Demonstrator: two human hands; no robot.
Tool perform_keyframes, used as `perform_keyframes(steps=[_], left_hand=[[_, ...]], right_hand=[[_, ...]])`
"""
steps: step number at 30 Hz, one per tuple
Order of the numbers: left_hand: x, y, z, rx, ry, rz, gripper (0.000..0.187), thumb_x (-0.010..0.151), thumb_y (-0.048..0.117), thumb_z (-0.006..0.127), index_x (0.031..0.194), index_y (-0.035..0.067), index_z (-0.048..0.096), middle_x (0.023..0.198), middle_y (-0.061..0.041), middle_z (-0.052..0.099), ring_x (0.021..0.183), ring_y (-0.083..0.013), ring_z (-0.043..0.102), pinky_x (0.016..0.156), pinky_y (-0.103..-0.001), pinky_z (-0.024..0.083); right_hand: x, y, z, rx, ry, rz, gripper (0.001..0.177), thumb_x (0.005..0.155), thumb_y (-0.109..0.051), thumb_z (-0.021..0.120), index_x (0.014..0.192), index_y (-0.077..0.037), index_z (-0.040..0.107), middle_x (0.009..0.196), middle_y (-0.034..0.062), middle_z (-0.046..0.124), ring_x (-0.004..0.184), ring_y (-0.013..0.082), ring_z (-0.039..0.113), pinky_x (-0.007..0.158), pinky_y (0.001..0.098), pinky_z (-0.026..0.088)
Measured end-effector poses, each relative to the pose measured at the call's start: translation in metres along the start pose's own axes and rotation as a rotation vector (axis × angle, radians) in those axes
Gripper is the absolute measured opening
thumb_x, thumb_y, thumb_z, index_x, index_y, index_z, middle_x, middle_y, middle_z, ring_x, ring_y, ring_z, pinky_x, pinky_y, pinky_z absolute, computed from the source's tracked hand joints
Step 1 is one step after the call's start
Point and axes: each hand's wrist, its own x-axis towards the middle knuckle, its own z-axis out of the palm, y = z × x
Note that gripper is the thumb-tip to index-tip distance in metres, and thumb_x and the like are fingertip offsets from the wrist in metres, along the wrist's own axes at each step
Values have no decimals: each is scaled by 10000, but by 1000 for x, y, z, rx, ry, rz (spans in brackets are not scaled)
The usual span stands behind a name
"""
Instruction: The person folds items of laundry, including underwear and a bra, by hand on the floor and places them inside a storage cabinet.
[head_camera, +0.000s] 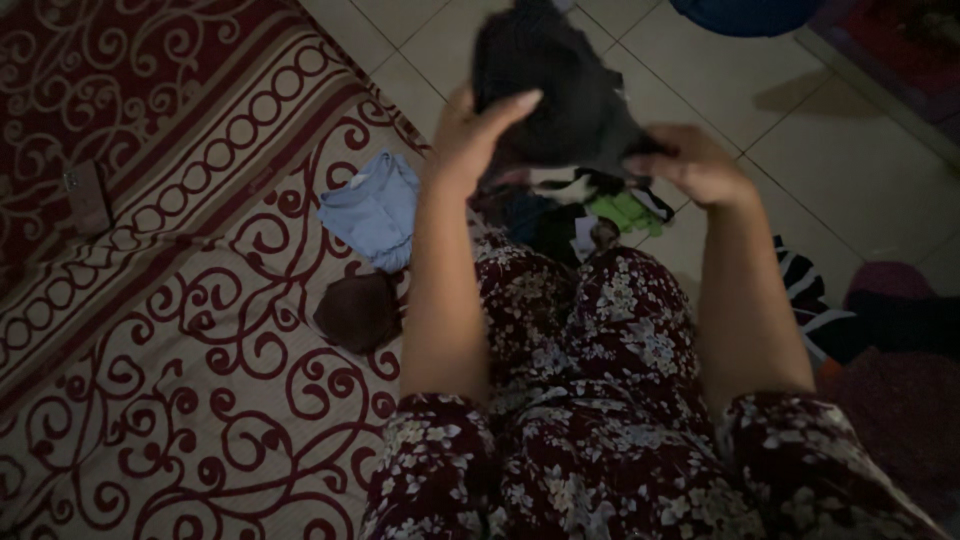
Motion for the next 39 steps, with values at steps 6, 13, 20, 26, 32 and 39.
perform_keyframes(steps=[6,13,20,26,32,39], left_hand=[[-11,28,-19,-149,7,62,487,882,400,821,1154,16,697,1062,-68,700,1007,-201,682,921,-401,573],[-25,39,-3,116,31,-130,531,805,426,793,1177,50,744,1157,-91,779,1070,-249,742,992,-388,569],[-25,31,41,237,-368,-145,596,850,393,781,1317,44,661,1205,-115,762,1094,-280,737,970,-424,577],[-41,37,80,722,14,-81,450,1012,178,630,1461,166,611,1250,-148,707,1053,-315,725,918,-421,605],[-66,-1,128,373,516,431,687,936,191,720,1476,-11,347,1390,-184,480,1312,-317,512,1117,-408,449],[-51,-54,108,-749,462,-223,538,880,282,790,1283,-29,615,1249,-159,639,1145,-323,597,1000,-501,481]], right_hand=[[-10,40,-6,-216,-31,300,388,941,-388,715,1122,-51,782,1034,173,757,940,342,678,858,487,517],[-28,10,3,-215,-140,79,760,807,-308,691,1530,-164,504,1517,134,489,1381,343,409,1083,521,319],[-24,-44,12,425,-214,-331,849,751,-219,823,1519,-61,499,1429,182,613,1310,291,612,1134,479,484],[-21,-45,61,-32,529,-322,365,850,22,840,1101,-30,580,1009,83,617,942,269,601,817,331,507],[-10,-34,91,-192,919,-622,278,1009,111,790,1098,-12,557,1093,164,578,923,295,585,802,357,528],[-47,-59,104,-311,583,-865,353,810,-22,752,1146,3,646,1085,177,594,964,352,607,803,449,522]])
